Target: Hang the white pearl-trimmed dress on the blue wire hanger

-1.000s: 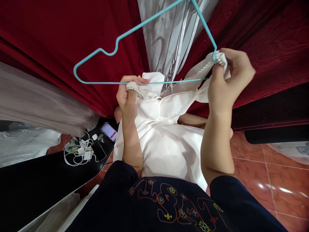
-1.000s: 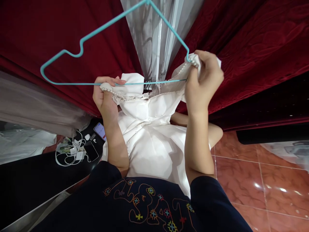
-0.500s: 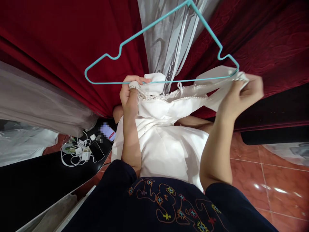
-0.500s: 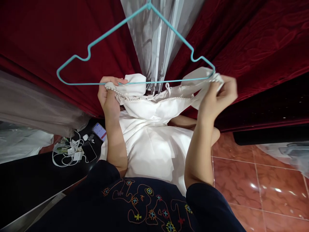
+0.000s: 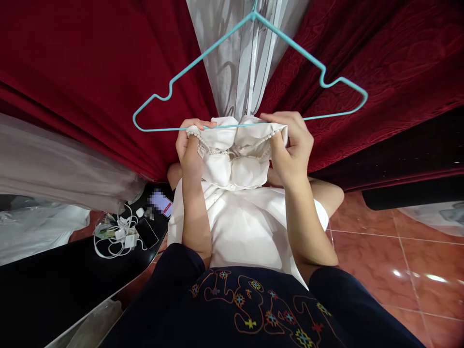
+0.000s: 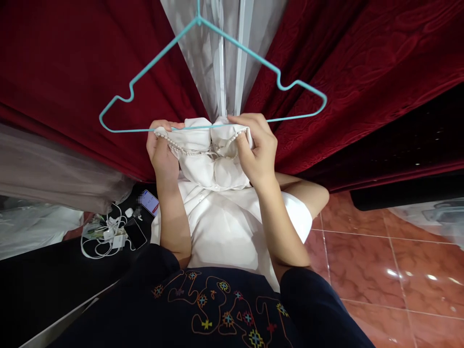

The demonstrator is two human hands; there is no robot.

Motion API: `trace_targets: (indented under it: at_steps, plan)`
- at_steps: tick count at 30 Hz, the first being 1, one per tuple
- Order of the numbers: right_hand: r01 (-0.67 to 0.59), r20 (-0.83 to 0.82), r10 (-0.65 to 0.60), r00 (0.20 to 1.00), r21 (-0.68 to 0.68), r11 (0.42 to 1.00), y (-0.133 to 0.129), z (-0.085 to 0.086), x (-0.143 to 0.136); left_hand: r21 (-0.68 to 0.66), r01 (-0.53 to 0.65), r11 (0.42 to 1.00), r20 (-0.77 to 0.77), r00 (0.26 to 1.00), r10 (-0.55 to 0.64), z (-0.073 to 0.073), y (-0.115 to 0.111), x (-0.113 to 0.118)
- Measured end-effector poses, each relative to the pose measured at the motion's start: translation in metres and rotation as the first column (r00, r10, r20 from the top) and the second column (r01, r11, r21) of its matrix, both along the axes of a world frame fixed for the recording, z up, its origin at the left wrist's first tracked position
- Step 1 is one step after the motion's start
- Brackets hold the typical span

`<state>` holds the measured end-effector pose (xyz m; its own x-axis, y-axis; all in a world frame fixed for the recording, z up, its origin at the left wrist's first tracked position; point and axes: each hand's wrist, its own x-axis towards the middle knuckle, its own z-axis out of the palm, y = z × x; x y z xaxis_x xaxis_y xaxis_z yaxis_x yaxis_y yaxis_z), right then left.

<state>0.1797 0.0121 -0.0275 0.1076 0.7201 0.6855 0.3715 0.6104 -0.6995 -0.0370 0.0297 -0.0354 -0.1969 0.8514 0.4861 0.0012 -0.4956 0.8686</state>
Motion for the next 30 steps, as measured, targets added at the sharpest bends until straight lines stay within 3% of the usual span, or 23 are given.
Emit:
trace_targets:
  at_steps: [4, 7, 10, 13, 16, 19, 24, 27, 30]
  plan:
    - [0.060, 0.021, -0.060, 0.998, 0.008, 0.998, 0.008, -0.006, 0.004, -0.053, 0.066, 0.996, -0.034, 0.997, -0.068, -0.002, -0.002, -0.009]
    - [0.100, 0.027, -0.099, 0.995, -0.017, 0.995, 0.010, -0.011, 0.007, -0.095, 0.070, 0.993, -0.148, 0.985, -0.084, -0.005, -0.003, -0.027]
    - [0.092, 0.038, -0.091, 0.995, -0.032, 0.995, 0.012, -0.012, 0.013, -0.115, -0.145, 0.983, -0.243, 0.963, 0.113, -0.012, -0.002, -0.052]
    - [0.106, 0.054, -0.103, 0.993, -0.047, 0.993, 0.014, -0.012, 0.019, -0.114, -0.340, 0.933, -0.177, 0.932, 0.318, -0.020, 0.000, -0.076]
    - [0.119, 0.077, -0.114, 0.990, -0.057, 0.991, 0.014, -0.011, 0.022, -0.084, -0.471, 0.878, -0.089, 0.881, 0.464, -0.017, 0.006, -0.092]
    - [0.101, 0.083, -0.097, 0.992, -0.055, 0.993, 0.013, -0.010, 0.022, -0.020, -0.543, 0.840, 0.004, 0.840, 0.543, 0.003, 0.012, -0.094]
    - [0.082, 0.077, -0.079, 0.994, -0.043, 0.996, 0.011, -0.011, 0.021, 0.078, -0.603, 0.794, 0.091, 0.797, 0.597, 0.058, 0.019, -0.078]
    - [0.070, 0.076, -0.068, 0.995, -0.031, 0.997, 0.011, -0.012, 0.020, 0.186, -0.570, 0.800, 0.060, 0.820, 0.570, 0.081, 0.020, -0.068]
    - [0.058, 0.070, -0.056, 0.996, -0.020, 0.998, 0.011, -0.014, 0.018, 0.215, -0.517, 0.828, -0.078, 0.836, 0.543, 0.093, 0.018, -0.059]
